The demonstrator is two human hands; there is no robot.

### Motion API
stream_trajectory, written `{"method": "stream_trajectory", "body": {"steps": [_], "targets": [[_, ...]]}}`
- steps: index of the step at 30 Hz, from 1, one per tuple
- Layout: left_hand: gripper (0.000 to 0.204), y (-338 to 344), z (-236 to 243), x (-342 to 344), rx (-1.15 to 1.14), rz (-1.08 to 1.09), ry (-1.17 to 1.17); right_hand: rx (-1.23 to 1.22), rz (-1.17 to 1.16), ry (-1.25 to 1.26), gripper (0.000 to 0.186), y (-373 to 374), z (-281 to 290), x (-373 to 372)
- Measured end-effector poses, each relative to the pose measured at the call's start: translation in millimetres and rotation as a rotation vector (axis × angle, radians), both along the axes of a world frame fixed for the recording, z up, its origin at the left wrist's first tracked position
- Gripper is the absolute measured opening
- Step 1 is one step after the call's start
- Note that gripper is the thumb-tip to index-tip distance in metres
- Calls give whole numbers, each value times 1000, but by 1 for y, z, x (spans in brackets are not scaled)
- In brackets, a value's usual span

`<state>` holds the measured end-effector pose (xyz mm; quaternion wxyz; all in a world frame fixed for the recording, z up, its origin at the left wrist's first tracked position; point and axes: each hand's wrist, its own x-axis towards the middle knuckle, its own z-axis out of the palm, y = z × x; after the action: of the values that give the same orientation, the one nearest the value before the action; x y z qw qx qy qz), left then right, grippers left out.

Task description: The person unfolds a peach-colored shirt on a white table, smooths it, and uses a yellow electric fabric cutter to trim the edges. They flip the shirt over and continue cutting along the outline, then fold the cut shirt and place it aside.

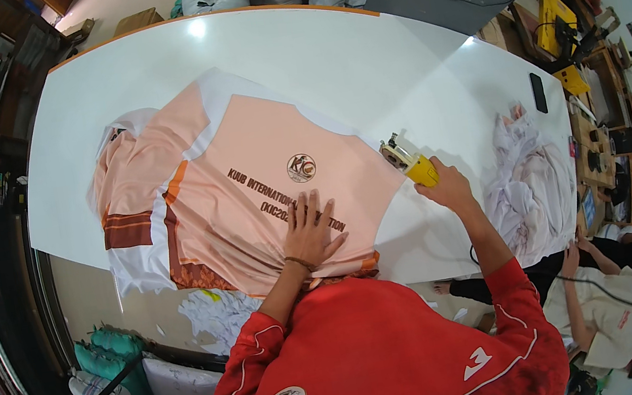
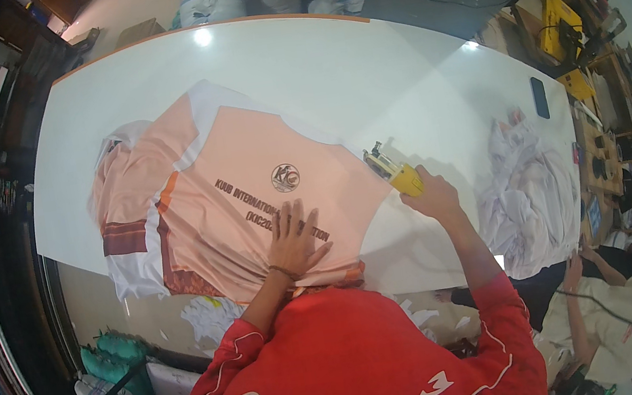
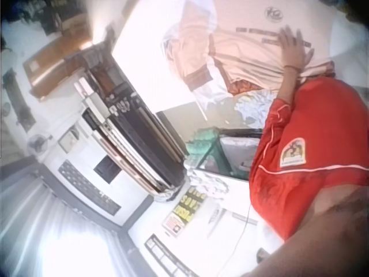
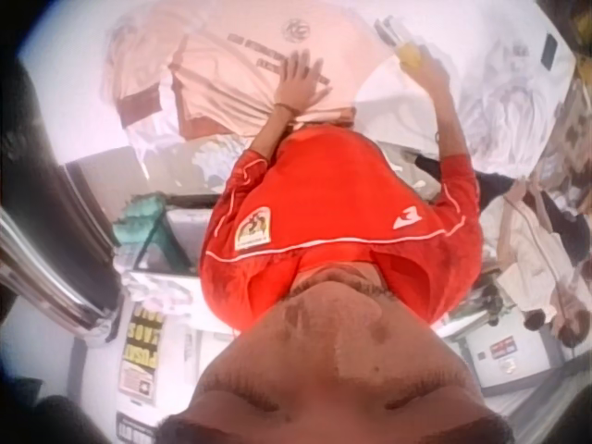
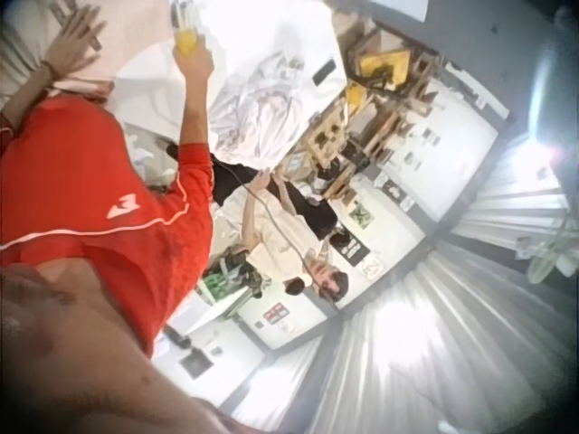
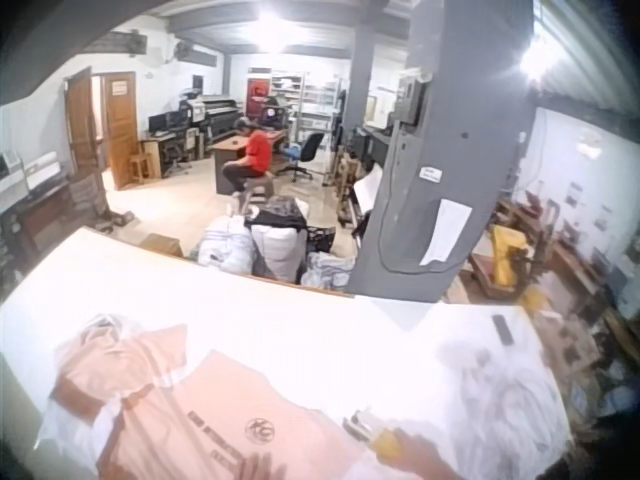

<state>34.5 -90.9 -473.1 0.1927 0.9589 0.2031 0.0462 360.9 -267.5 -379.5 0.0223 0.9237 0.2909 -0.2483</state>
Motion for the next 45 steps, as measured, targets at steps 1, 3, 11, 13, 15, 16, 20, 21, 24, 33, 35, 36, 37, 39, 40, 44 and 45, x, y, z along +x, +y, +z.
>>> {"method": "stream_trajectory", "body": {"steps": [1, 3, 11, 13, 15, 16, 20, 21, 24, 33, 35, 36, 37, 39, 40, 44, 45], "targets": [[84, 0, 0, 0, 4, 0, -11, -5, -2, 13, 77, 7, 1, 1], [83, 0, 0, -1, 9, 1, -24, -7, 5, 24, 78, 18, 0, 3], [83, -1, 1, -1, -4, 8, -29, 9, 45, 59, 77, 68, 1, 8], [83, 0, 0, -1, -6, 1, -29, 28, 53, 66, 77, 78, -4, 11], [83, 1, -1, -2, -6, 1, -21, 41, 61, 74, 76, 92, -3, 12], [83, 0, -1, -1, -7, 2, -12, 44, 63, 77, 75, 102, 3, 10], [83, -2, -2, -2, -16, 9, 8, 77, 90, 108, 73, 126, 4, 16], [83, -3, -2, -3, -11, -1, 15, 70, 108, 105, 74, 128, 7, 17], [83, -7, 0, -10, -6, -25, 32, 55, 177, 82, 76, 126, 14, 26], [82, -20, -3, -28, -27, -55, 45, -48, 356, 79, 78, 76, 10, 66], [82, -20, -3, -29, -35, -49, 47, -49, 386, 78, 76, 75, 16, 64], [82, -20, -3, -29, -31, -53, 42, -39, 403, 64, 75, 73, 14, 66], [82, -19, -2, -29, -28, -57, 37, -29, 420, 50, 74, 71, 10, 68], [82, -19, -2, -29, -25, -57, 32, -6, 453, 29, 74, 72, 8, 69], [82, -19, -3, -29, -26, -54, 33, 6, 469, 22, 75, 75, 9, 69], [82, -19, -4, -31, -18, -52, 13, 10, 477, 20, 74, 80, 7, 68], [82, -19, -5, -30, -21, -50, 14, -17, 474, 26, 73, 82, 7, 68]]}}
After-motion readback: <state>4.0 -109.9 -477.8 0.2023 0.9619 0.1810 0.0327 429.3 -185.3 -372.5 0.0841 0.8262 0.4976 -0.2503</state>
